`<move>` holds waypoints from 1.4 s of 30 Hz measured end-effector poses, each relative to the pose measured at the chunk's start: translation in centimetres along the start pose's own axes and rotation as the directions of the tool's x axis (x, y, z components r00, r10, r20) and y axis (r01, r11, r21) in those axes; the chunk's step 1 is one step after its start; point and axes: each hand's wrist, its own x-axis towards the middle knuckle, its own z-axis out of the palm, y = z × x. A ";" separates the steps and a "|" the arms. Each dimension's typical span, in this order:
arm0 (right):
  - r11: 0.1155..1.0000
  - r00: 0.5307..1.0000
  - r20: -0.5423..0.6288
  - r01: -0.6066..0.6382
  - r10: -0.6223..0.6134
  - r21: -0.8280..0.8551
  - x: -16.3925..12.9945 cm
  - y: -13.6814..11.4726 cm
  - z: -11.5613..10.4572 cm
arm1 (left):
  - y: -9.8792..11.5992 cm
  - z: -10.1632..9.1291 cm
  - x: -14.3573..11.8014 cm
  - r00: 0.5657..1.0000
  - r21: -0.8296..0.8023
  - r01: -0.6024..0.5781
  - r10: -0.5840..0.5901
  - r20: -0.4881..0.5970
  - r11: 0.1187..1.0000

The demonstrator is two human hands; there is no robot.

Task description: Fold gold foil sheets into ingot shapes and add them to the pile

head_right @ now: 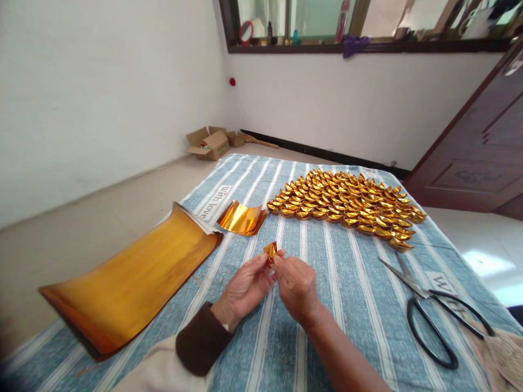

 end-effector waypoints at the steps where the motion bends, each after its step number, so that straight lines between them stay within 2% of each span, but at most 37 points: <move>1: 1.000 1.000 -0.004 0.003 -0.003 0.000 0.0 0.0 0.0 | 0.0 0.0 0.0 1.000 0.001 -0.002 0.002 0.000 1.000; 11: 1.000 1.000 -0.008 -0.003 0.003 0.014 0.1 0.0 -0.3 | 0.1 0.3 -0.2 1.000 0.053 -0.019 0.018 0.016 0.998; 18: 1.000 0.998 -0.064 -0.013 0.011 -0.023 -0.3 0.0 0.3 | 0.1 0.1 0.0 1.000 0.056 -0.024 0.025 -0.011 0.998; 21: 1.000 0.999 -0.049 0.006 -0.007 -0.021 -0.2 0.0 0.3 | 0.1 0.3 -0.1 1.000 0.046 -0.018 0.018 -0.010 0.999; 29: 0.999 0.999 0.000 -0.038 0.038 0.031 -0.1 0.2 0.0 | 0.2 0.7 -0.2 1.000 0.067 -0.026 0.025 0.018 0.997; 38: 0.992 0.997 -0.004 -0.082 0.083 0.097 -0.1 0.7 -0.1 | 0.5 0.6 -0.5 0.999 0.032 0.041 -0.040 -0.031 0.999; 42: 0.983 0.992 0.007 -0.122 0.122 0.136 -0.2 0.9 0.0 | 1.1 1.2 -0.7 0.988 -0.060 0.089 -0.096 -0.118 0.994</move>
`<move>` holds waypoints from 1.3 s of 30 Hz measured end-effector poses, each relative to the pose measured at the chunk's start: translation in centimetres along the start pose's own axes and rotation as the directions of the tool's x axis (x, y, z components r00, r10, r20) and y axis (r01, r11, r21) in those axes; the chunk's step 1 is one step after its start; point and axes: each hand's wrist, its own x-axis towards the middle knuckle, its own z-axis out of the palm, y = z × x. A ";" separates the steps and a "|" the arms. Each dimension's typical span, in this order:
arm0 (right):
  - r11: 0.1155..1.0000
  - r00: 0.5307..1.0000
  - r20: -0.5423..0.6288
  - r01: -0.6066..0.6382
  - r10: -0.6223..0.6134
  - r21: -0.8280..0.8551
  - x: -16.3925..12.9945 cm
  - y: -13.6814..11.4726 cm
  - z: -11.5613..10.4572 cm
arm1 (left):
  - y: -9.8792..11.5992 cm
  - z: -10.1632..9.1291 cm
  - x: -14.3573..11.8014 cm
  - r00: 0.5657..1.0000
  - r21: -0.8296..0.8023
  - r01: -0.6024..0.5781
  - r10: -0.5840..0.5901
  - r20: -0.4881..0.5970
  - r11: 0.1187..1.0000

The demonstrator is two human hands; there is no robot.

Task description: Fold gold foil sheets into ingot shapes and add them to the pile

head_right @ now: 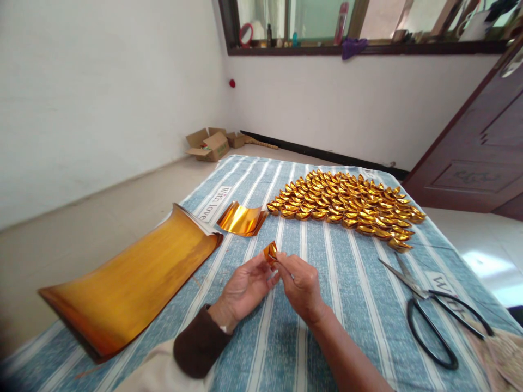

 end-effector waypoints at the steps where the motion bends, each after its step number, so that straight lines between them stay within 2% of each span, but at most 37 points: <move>1: 1.000 1.000 0.003 -0.010 0.010 0.005 -0.1 0.1 0.0 | 0.1 0.2 0.0 1.000 -0.017 0.020 -0.020 -0.024 1.000; 4: 1.000 1.000 0.010 -0.023 0.023 0.018 -0.2 0.1 0.2 | 0.2 0.5 -0.1 0.995 -0.032 0.047 -0.049 -0.089 0.998; 7: 0.999 1.000 0.008 -0.015 0.014 0.039 -0.3 0.1 0.4 | 0.2 0.6 0.0 0.991 -0.037 0.025 -0.030 -0.128 0.999; 19: 0.995 0.999 -0.031 0.032 -0.029 0.096 -0.1 0.0 0.3 | 0.9 1.1 -0.8 0.985 -0.039 0.036 -0.042 -0.167 0.999; 26: 0.992 0.998 -0.055 0.035 -0.028 0.118 0.3 0.1 -0.2 | 0.7 1.0 -1.4 0.988 -0.025 0.056 -0.059 -0.141 0.998; 33: 0.989 0.999 -0.040 0.013 -0.007 0.146 0.7 -0.5 -0.5 | 0.4 0.5 -1.5 0.999 0.046 0.020 -0.022 0.048 0.999; 39: 0.987 1.000 0.000 0.017 -0.017 0.159 0.7 -1.2 -1.0 | 0.5 0.3 -1.5 0.996 0.093 0.006 -0.015 0.089 0.996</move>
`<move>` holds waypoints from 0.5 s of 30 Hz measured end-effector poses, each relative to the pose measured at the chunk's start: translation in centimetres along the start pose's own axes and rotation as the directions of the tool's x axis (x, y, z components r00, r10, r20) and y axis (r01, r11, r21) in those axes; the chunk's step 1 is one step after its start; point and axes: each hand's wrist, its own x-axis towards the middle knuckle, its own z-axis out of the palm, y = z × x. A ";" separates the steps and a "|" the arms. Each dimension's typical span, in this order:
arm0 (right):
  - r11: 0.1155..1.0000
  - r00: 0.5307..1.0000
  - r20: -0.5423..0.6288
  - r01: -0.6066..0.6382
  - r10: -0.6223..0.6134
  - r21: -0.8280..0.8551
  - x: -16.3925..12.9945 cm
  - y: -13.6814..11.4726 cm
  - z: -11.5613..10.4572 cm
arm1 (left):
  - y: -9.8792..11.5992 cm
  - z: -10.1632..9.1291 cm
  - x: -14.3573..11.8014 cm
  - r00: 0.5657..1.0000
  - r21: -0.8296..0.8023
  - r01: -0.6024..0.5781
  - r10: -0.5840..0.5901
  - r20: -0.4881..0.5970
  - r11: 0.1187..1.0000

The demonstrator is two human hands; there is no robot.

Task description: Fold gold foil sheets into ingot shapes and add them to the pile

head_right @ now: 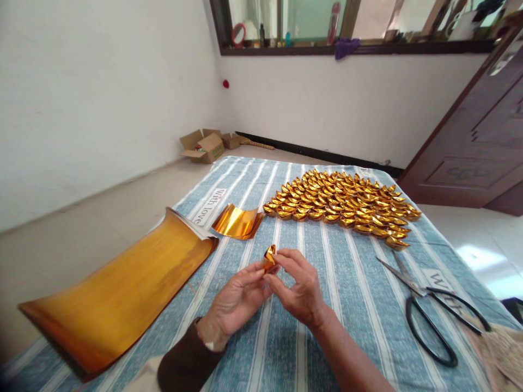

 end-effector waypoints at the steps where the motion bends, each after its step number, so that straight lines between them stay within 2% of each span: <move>1: 1.000 1.000 0.000 0.006 -0.006 -0.001 0.0 0.0 -0.1 | 0.0 0.0 0.0 1.000 0.003 -0.001 0.001 0.006 1.000; 9: 0.999 0.999 -0.023 0.041 -0.042 -0.032 0.2 -0.3 -0.1 | -0.1 -0.1 0.0 0.999 0.025 -0.005 0.004 0.037 1.000; 15: 0.998 0.998 -0.005 0.060 -0.060 -0.029 0.3 -0.5 -0.2 | -0.3 -0.4 0.2 1.000 -0.040 -0.026 0.025 -0.015 0.999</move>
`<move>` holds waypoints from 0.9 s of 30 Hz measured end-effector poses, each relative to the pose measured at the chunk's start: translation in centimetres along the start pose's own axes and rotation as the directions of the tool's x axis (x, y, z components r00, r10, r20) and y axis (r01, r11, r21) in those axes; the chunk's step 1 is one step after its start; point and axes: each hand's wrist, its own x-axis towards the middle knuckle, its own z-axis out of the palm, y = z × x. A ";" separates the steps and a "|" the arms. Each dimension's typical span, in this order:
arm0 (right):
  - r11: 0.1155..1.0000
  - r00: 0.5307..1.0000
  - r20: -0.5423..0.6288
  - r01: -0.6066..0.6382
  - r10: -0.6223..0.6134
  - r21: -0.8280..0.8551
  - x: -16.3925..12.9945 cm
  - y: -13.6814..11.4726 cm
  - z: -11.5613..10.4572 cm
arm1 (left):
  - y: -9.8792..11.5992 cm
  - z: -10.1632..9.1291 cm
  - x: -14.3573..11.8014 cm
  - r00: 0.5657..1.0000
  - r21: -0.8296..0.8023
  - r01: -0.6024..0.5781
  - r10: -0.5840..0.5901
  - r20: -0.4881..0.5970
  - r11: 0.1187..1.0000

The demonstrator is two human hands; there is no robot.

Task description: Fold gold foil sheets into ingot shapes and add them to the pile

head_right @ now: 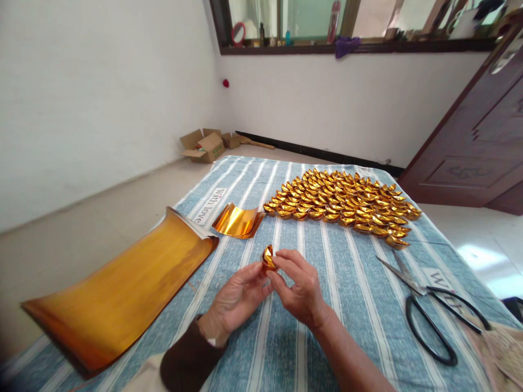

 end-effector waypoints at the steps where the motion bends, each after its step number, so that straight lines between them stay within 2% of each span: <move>1: 1.000 1.000 -0.005 0.002 -0.002 0.000 0.0 0.0 0.0 | 0.0 0.0 0.0 1.000 0.005 -0.011 0.011 -0.003 1.000; 6: 1.000 1.000 -0.017 0.002 -0.001 0.011 0.1 -0.2 0.1 | -0.1 0.0 0.2 0.998 0.048 -0.066 0.067 -0.003 0.997; 14: 0.999 0.999 -0.041 -0.009 0.011 0.040 0.1 -0.4 0.1 | -0.2 0.1 0.1 0.996 0.090 -0.089 0.091 -0.018 0.992; 27: 0.984 0.991 -0.050 -0.119 0.126 0.134 0.1 -0.5 0.3 | -0.3 0.0 0.4 0.996 0.097 -0.092 0.092 -0.002 0.991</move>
